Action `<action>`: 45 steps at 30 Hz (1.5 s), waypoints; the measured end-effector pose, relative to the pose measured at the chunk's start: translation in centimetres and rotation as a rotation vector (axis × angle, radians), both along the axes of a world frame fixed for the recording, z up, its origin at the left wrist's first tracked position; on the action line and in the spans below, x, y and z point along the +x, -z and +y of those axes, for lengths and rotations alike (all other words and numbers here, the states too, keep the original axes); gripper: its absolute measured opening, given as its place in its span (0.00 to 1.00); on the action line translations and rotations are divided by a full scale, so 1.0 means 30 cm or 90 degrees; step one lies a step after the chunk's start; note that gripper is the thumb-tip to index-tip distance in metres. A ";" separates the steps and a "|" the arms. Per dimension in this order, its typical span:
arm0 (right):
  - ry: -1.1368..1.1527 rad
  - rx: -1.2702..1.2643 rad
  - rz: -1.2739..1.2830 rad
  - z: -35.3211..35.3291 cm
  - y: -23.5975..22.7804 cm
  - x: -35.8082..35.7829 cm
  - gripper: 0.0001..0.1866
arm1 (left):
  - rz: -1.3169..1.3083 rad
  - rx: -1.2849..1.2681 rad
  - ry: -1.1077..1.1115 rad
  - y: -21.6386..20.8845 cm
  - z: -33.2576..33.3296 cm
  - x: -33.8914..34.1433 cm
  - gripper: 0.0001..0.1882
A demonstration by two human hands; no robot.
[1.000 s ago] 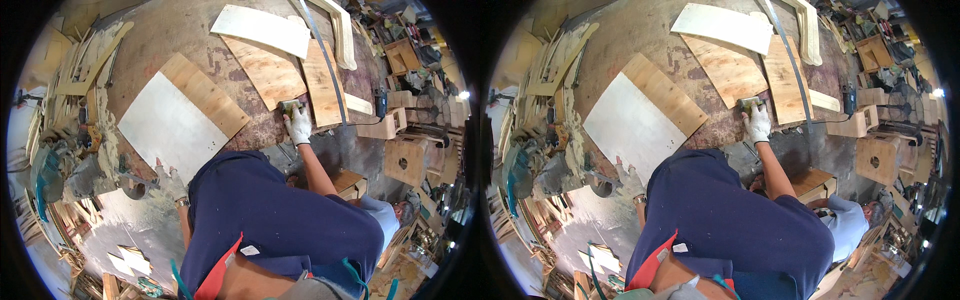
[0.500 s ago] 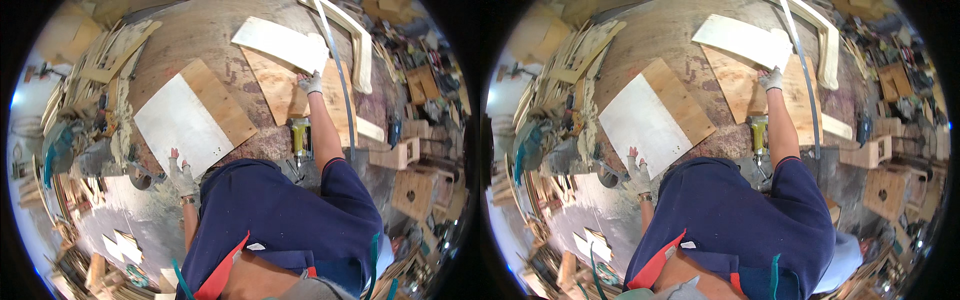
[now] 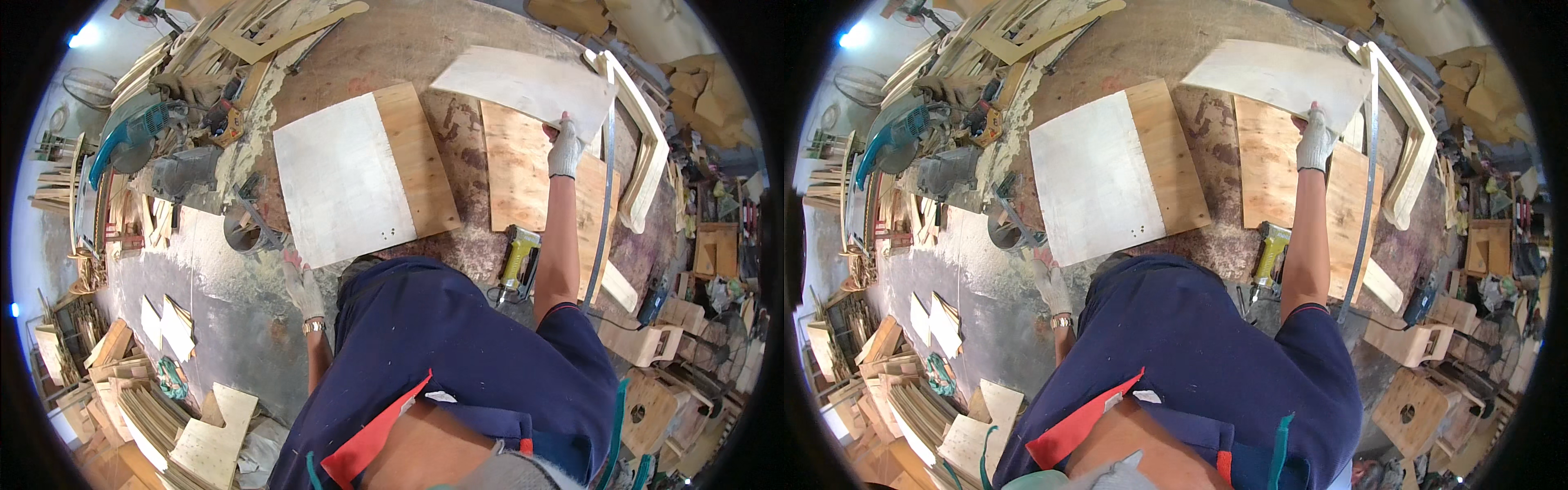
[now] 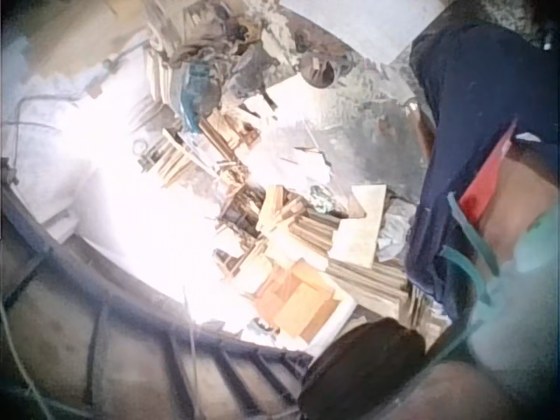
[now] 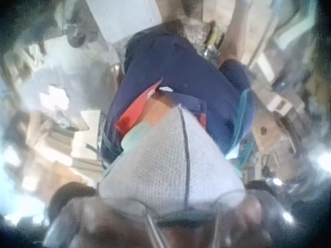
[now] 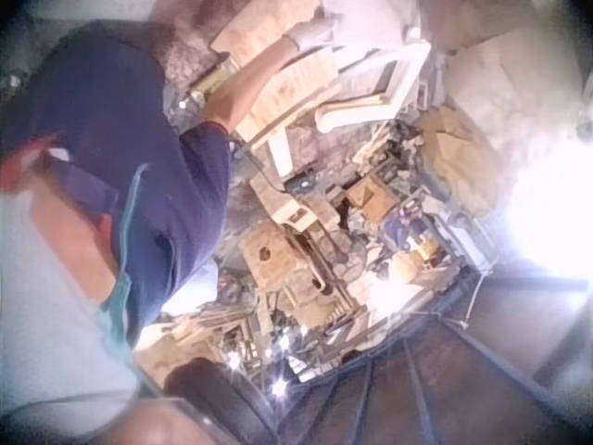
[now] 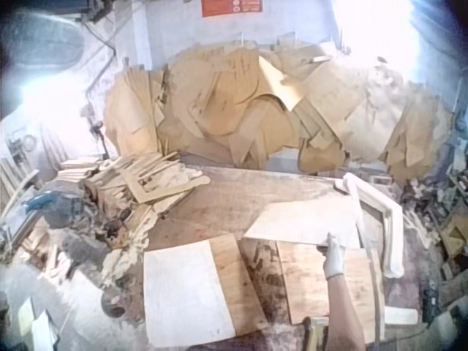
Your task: The person measures and aligns multiple wood panels on a workbench, then uses a nail gun to fasten them together. The person moves the assembled panel to a table saw at the end.
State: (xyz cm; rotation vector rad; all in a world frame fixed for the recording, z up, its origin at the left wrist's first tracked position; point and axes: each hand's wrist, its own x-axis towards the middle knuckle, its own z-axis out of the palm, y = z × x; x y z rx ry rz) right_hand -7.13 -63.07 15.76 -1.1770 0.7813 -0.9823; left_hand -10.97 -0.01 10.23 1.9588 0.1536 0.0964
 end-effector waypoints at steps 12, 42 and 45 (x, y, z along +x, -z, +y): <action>-0.344 0.160 0.262 0.533 -0.273 0.159 0.22 | -0.233 -0.027 -0.125 -0.098 0.144 0.245 0.32; -0.258 -0.151 0.747 -0.016 0.372 -0.429 0.41 | 0.605 -0.347 0.440 0.153 -0.532 0.161 0.24; -0.230 -0.165 0.635 0.064 0.388 -0.438 0.34 | 0.580 -0.303 0.433 0.151 -0.715 0.177 0.21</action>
